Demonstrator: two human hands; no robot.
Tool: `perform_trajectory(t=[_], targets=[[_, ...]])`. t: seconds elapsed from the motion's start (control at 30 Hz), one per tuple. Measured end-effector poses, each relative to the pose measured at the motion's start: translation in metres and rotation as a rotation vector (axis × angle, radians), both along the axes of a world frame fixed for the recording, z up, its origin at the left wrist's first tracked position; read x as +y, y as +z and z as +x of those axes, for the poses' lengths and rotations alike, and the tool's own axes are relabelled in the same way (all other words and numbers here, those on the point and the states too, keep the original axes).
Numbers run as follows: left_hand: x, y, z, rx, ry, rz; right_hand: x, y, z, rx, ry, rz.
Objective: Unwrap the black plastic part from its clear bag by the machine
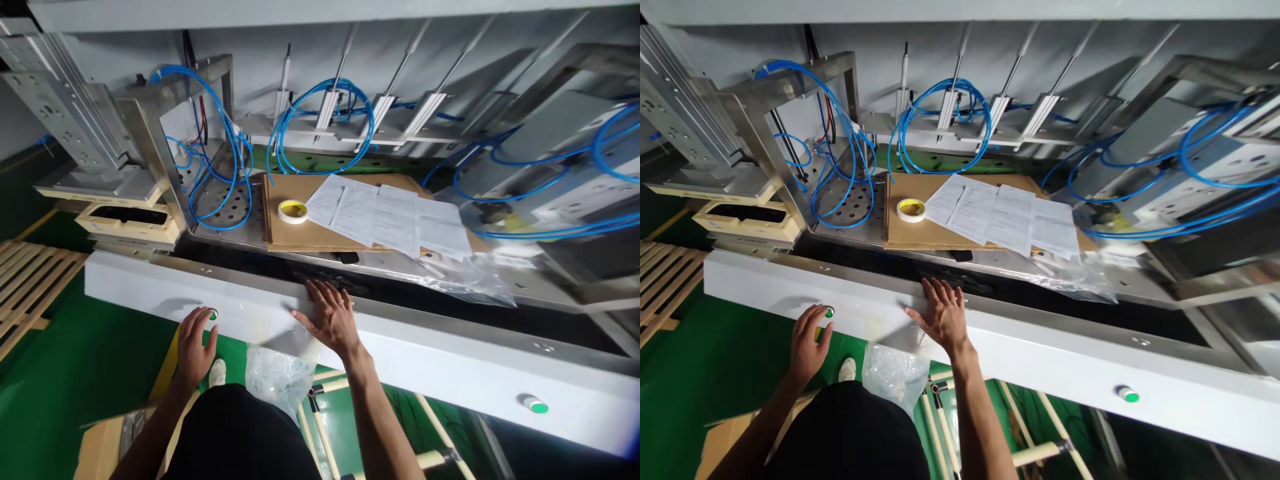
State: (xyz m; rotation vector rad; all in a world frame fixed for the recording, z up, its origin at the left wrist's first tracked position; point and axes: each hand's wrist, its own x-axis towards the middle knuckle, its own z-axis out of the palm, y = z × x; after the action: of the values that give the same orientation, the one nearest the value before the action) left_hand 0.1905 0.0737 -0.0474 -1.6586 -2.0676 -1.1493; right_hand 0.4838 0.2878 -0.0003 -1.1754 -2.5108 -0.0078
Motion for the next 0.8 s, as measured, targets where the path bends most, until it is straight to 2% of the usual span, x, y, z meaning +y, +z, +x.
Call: perform_trajectory(t=[0.1,0.23,0.37,0.43,0.53,0.63,0.73,0.8], targets=[[-0.009,-0.005,-0.003,0.002,0.045,0.020,-0.003,-0.003,0.001,-0.015,0.012,-0.010],[-0.017,-0.016,-0.002,0.104,0.006,-0.037,-0.005,0.008,0.005,0.033,0.026,-0.003],[-0.022,-0.027,0.003,0.158,0.033,-0.074,-0.024,0.016,0.019,0.205,-0.025,0.059],[-0.026,-0.031,0.003,0.175,0.029,-0.091,-0.040,0.010,0.034,0.357,-0.162,0.126],[-0.036,-0.037,0.002,0.184,0.004,-0.079,-0.067,-0.011,0.071,0.570,-0.554,0.202],[-0.045,-0.047,-0.005,0.152,-0.022,-0.095,-0.087,-0.033,0.128,0.632,-0.910,0.251],[-0.050,-0.059,-0.010,0.072,-0.021,-0.122,-0.097,-0.045,0.192,0.621,-1.123,0.301],[-0.052,-0.062,-0.009,0.029,-0.033,-0.130,-0.096,-0.050,0.228,0.621,-1.200,0.317]])
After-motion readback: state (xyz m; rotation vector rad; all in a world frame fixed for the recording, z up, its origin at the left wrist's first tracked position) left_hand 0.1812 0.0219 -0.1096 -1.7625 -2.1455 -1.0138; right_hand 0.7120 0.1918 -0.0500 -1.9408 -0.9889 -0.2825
